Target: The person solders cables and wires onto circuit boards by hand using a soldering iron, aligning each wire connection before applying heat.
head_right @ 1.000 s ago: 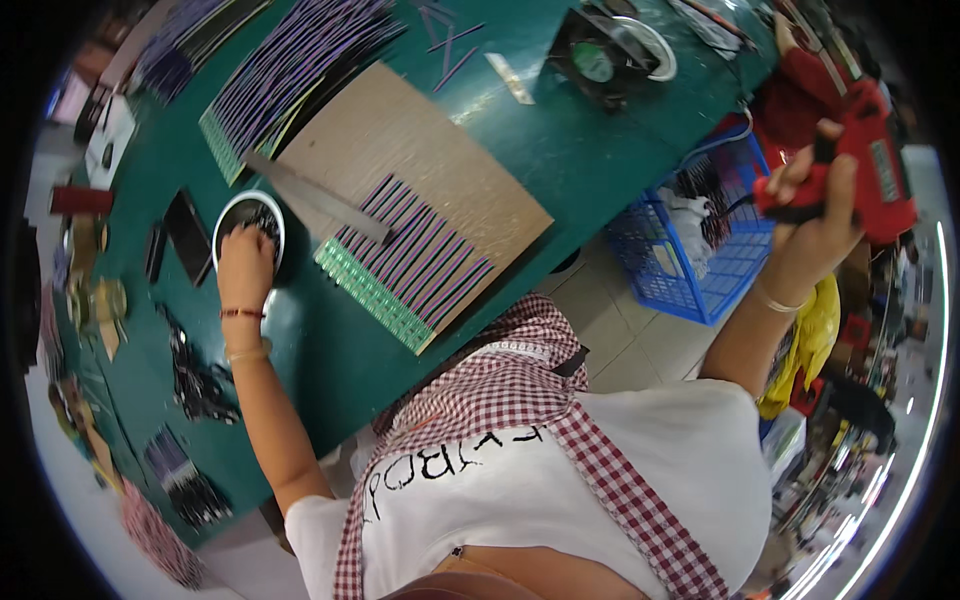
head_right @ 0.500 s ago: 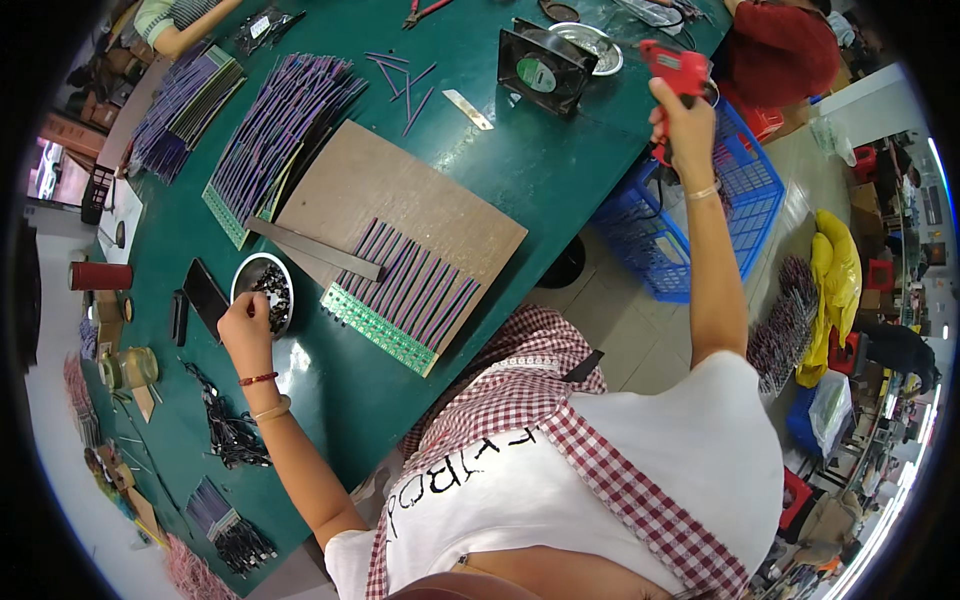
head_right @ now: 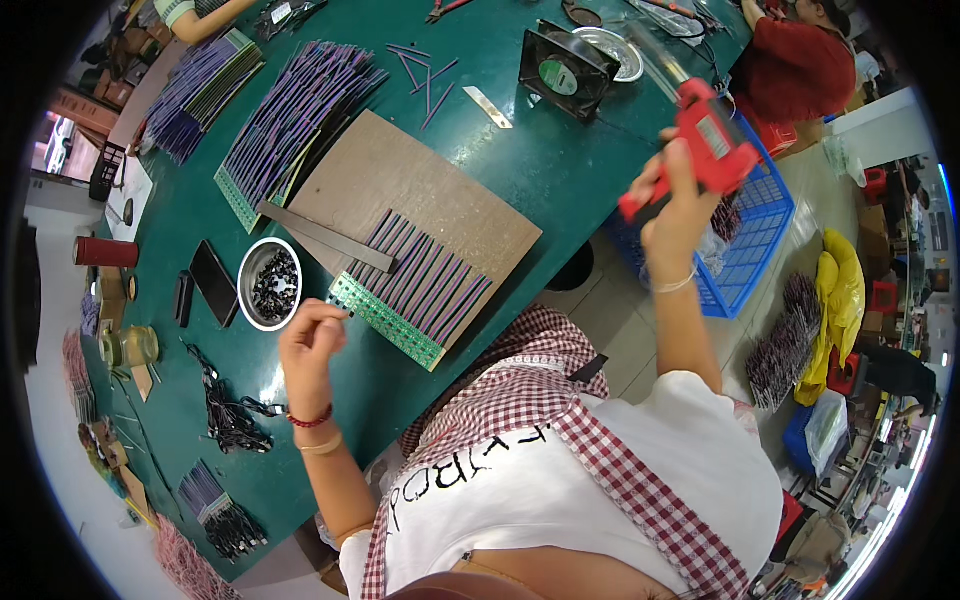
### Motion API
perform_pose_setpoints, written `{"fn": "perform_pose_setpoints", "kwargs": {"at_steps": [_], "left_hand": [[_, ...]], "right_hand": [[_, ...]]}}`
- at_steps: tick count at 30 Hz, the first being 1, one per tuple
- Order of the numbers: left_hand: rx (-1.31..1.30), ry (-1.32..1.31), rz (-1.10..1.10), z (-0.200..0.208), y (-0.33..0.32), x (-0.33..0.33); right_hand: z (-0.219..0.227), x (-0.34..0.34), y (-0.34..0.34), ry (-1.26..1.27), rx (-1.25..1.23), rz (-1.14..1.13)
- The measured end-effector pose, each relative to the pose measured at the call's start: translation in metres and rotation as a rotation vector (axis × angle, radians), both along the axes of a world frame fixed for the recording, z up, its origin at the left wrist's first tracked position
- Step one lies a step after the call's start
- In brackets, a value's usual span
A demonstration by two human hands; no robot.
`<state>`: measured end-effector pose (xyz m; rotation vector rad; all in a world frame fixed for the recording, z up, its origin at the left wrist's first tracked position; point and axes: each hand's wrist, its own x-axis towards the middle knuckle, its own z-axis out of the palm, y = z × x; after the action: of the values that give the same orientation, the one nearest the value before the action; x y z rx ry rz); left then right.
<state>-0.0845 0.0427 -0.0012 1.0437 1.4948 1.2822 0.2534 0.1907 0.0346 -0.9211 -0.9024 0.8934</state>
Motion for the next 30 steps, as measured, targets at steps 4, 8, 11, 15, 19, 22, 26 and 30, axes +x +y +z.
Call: {"fn": "perform_pose_setpoints", "kwargs": {"at_steps": [4,8,11,15,19,22,26,30], "left_hand": [[-0.126,-0.4,-0.054,0.004,-0.005,0.035],[-0.124,-0.582,0.048,0.009,-0.01,0.061],[-0.118,-0.604,0.072,0.011,-0.017,0.067],[-0.111,-0.458,0.123,0.011,-0.026,0.069],[-0.172,-0.266,-0.018,0.014,-0.036,0.056],[-0.218,-0.132,-0.107,0.017,-0.032,0.045],[-0.283,-0.171,-0.228,0.01,-0.029,0.029],[-0.367,-0.329,-0.08,-0.021,-0.022,0.002]], "right_hand": [[-0.016,-0.062,-0.069,-0.132,-0.202,0.437],[-0.02,-0.105,-0.089,-0.251,-0.29,0.877],[-0.023,-0.123,-0.098,-0.216,-0.313,1.041],[-0.021,-0.129,-0.099,-0.331,-0.384,1.066],[-0.021,-0.129,-0.098,-0.445,-0.332,1.077],[-0.017,-0.13,-0.097,-0.672,-0.271,1.11],[-0.025,-0.126,-0.1,-0.549,-0.339,1.033],[-0.032,-0.104,-0.088,-0.509,-0.441,0.896]]}}
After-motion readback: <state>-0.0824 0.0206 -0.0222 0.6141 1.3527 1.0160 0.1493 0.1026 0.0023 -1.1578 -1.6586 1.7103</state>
